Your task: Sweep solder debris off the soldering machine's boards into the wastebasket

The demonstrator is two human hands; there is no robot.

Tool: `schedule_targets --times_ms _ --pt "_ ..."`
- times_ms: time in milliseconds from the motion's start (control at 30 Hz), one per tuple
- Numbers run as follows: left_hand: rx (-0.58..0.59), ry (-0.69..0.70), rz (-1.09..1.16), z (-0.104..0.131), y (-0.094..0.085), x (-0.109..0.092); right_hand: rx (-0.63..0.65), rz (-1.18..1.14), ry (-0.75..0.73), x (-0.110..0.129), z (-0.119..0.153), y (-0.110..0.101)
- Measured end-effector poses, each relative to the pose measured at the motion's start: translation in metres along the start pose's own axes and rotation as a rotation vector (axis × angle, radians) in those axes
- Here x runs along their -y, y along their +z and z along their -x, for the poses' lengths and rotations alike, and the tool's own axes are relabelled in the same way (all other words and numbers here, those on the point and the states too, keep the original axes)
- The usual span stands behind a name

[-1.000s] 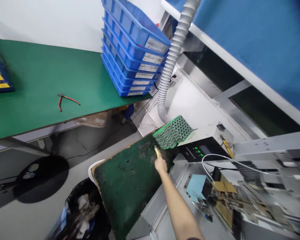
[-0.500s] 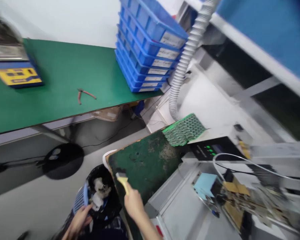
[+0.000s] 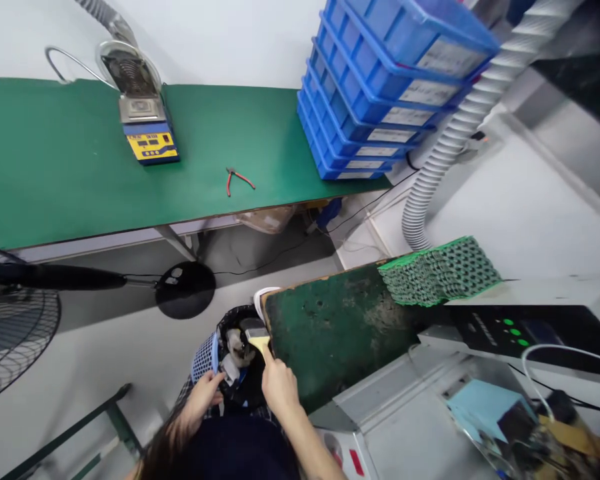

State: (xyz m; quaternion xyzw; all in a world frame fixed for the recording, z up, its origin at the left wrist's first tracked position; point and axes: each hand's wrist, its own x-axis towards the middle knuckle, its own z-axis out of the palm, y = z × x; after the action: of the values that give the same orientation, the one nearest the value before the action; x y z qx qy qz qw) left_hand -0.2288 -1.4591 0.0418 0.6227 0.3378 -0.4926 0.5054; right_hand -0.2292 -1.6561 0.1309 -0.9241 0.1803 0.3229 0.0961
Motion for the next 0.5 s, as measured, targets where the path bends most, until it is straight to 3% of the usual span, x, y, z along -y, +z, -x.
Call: schedule_targets --times_ms 67,133,200,267,333,400,467,500 --pt "0.014 -0.027 -0.004 -0.002 -0.001 0.0 -0.071 -0.039 0.083 -0.026 -0.007 -0.016" --pt "0.029 -0.025 0.005 -0.003 0.0 0.001 -0.168 -0.043 0.267 -0.063 -0.027 -0.035" --pt "0.027 -0.016 0.013 -0.003 0.0 0.003 -0.131 0.0 0.346 -0.084 -0.04 -0.038" --pt "0.019 0.002 0.022 -0.001 0.001 0.005 -0.089 0.061 0.283 -0.075 -0.032 -0.018" --pt "0.016 0.025 0.024 0.001 0.002 0.005 -0.042 0.094 0.135 -0.045 -0.004 0.013" --pt "0.019 0.042 0.018 0.003 0.0 0.005 -0.02 0.038 0.03 -0.019 0.028 0.031" --pt "0.024 0.014 0.014 0.003 -0.003 0.004 -0.064 -0.031 0.061 -0.02 0.042 0.021" --pt "0.031 -0.007 0.019 0.002 -0.004 0.004 -0.104 -0.046 0.13 -0.035 0.04 0.006"
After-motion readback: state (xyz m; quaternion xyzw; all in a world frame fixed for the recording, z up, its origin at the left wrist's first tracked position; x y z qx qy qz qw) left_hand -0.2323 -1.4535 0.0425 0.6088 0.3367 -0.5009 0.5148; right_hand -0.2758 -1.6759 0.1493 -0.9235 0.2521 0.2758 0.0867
